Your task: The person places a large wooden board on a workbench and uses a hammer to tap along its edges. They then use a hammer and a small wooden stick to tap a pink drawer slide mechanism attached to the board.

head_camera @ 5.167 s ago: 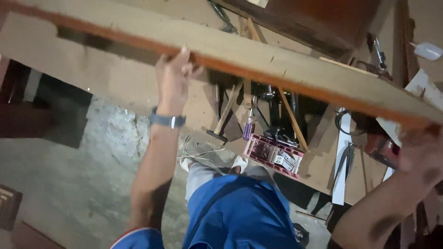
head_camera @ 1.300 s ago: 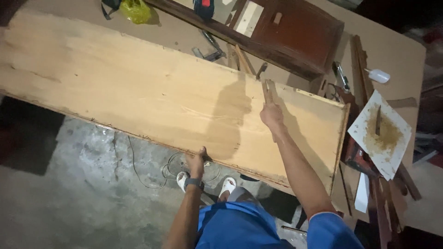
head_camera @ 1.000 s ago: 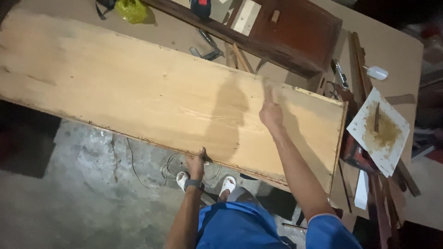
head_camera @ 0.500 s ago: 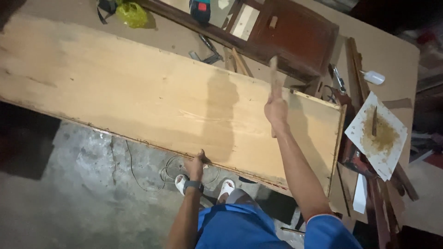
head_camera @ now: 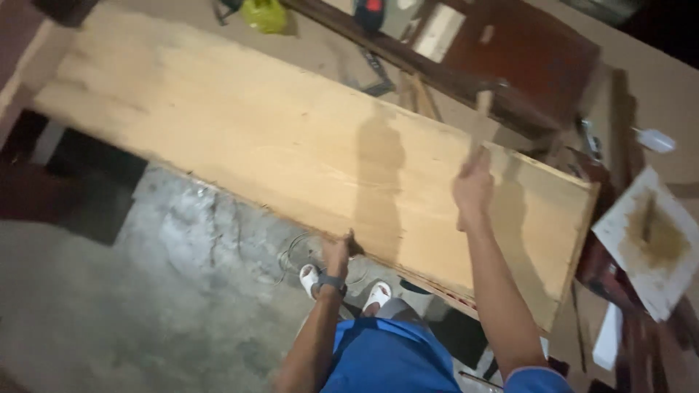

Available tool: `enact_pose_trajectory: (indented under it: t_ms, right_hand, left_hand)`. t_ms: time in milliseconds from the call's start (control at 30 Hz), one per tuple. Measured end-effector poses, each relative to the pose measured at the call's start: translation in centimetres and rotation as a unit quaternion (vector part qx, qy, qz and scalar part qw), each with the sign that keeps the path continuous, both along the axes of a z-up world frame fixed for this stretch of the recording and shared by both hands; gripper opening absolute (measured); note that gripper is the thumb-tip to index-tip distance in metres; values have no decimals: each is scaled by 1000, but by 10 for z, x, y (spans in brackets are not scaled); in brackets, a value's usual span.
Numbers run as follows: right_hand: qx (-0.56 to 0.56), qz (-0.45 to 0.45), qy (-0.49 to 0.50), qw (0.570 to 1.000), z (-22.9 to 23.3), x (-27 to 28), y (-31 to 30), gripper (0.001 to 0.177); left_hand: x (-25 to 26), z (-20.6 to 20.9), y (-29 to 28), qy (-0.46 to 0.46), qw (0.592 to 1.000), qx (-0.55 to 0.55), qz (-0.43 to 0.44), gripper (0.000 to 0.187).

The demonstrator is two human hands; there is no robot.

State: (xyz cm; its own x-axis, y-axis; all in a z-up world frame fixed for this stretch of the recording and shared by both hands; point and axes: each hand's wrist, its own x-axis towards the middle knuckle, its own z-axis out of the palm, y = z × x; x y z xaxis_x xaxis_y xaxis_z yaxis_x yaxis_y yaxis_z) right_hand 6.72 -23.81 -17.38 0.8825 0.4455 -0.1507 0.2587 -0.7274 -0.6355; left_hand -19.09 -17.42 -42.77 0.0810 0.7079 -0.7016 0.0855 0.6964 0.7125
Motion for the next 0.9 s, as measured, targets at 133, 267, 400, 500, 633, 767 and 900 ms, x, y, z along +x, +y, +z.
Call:
enact_pose_trajectory:
  t_ms: [133, 267, 400, 500, 633, 767, 900]
  right_hand:
    - [-8, -64, 2, 998, -144, 61, -40, 50]
    - [-37, -76, 20, 996, -195, 44, -66, 45]
    - [-21, -62, 1, 998, -208, 41, -79, 34]
    - [10, -75, 10, 997, -204, 38, -75, 36]
    - [-19, -38, 139, 989, -29, -40, -38, 59]
    - [-70, -66, 116, 989, -11, -32, -24, 61]
    - [-37, -62, 18, 997, -26, -12, -21, 45]
  left_hand:
    - [-43, 4, 7, 282, 849, 192, -403, 39]
    - [-25, 119, 42, 262, 833, 281, -398, 35]
    - [17, 128, 119, 359, 762, 290, -454, 61]
    - [23, 121, 164, 399, 672, 269, -563, 85]
    - [28, 123, 170, 452, 539, 359, -613, 113]
    - [57, 94, 196, 432, 649, 225, -585, 114]
    - [56, 77, 200, 391, 665, 234, -592, 99]
